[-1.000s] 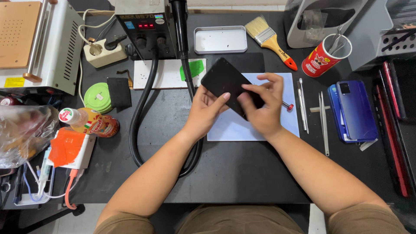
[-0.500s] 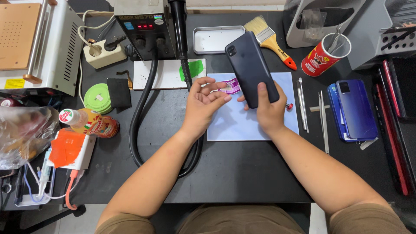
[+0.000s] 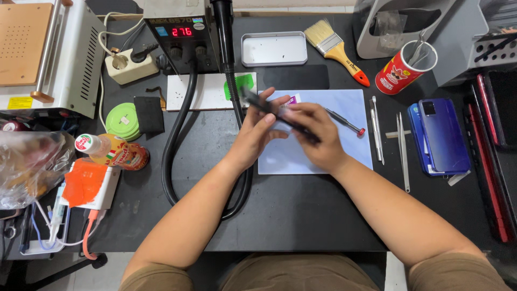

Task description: The person reassembles a smartphone by placing the battery and back cover, then applies a black protective film to the screen. They smooth the film with a cloth and use a heat gun to remove bubbles.

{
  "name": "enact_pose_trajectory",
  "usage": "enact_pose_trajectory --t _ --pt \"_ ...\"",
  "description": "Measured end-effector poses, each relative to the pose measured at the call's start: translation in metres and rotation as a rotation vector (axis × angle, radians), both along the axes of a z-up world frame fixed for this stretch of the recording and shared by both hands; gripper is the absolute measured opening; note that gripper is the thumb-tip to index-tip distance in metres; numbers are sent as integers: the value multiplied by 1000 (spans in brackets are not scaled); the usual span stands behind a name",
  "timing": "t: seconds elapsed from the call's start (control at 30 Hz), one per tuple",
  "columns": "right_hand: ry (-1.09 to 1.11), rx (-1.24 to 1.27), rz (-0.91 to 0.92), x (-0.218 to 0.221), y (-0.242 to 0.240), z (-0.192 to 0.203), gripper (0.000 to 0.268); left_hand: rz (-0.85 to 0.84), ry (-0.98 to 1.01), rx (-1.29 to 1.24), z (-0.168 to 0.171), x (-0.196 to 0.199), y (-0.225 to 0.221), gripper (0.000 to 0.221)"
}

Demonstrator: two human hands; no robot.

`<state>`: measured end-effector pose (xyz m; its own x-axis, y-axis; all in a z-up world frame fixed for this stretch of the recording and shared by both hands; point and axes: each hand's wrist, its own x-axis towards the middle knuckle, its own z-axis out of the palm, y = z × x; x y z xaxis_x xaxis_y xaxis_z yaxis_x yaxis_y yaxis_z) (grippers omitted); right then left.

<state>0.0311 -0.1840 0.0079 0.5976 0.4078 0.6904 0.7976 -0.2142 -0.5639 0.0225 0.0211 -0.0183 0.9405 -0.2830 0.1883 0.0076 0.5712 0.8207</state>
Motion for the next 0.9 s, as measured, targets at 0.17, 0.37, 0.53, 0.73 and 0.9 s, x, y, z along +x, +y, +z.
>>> enact_pose_trajectory --t 0.17,0.37,0.53,0.73,0.9 --pt "40 -149 82 -4 0 9 54 31 41 -4 -12 1 -2 71" --pt "239 -98 95 -20 4 27 66 -46 -1 -191 -7 1 -6 75" --pt "319 -112 81 -33 -1 42 67 -140 16 -120 -1 -4 -8 71" --pt "440 -197 -111 -52 -20 55 67 -40 103 18 -7 -21 -20 45" --pt "353 -185 -258 -76 -58 56 70 -93 149 261 -1 -26 -53 41"
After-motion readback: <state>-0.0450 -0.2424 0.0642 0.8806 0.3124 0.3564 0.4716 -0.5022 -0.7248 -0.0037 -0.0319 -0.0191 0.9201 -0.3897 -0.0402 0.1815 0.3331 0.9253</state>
